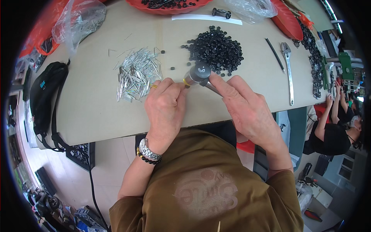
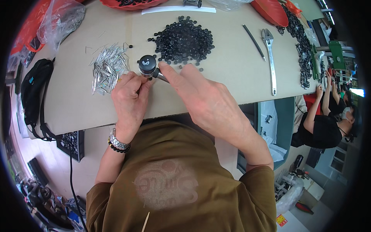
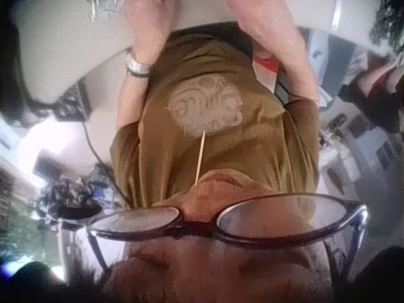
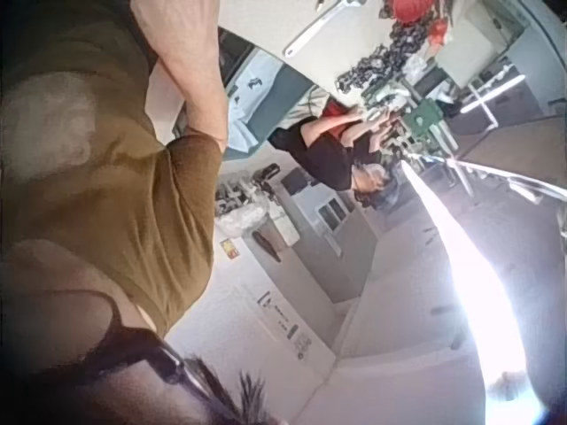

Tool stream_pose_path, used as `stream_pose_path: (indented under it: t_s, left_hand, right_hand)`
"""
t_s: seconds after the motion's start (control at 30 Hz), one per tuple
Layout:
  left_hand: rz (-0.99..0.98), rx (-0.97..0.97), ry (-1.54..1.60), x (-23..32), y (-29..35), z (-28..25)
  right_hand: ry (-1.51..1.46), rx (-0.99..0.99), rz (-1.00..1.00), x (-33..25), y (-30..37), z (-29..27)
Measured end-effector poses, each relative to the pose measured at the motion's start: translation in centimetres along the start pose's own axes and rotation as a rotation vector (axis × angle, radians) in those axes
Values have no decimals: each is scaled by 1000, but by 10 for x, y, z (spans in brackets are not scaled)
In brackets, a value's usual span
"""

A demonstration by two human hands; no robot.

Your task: The person assembles small plastic components and metal pins by hand, then taps them together with a small hammer.

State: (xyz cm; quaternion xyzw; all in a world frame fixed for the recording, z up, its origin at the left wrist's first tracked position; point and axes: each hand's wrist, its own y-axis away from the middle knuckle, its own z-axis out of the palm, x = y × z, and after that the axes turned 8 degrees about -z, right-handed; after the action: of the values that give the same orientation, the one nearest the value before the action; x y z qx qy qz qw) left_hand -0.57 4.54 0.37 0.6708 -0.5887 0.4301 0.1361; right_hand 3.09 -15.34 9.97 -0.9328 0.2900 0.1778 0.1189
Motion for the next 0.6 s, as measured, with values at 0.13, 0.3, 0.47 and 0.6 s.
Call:
stream_pose_path:
  t_s: [0.13, 0.3, 0.47, 0.6]
  left_hand:
    - [7, -10, -5, -1, -1, 2]
    - [-7, -27, 2, 1, -2, -2]
    - [-39, -42, 49, 0, -7, -9]
    - [-29, 22, -69, 17, -63, -28]
  right_hand:
    - [21, -83, 29, 4, 0, 8]
    - [11, 118, 62, 10, 6, -2]
    - [244, 428, 225, 57, 33, 2]
    - [593, 394, 564, 105, 67, 10]
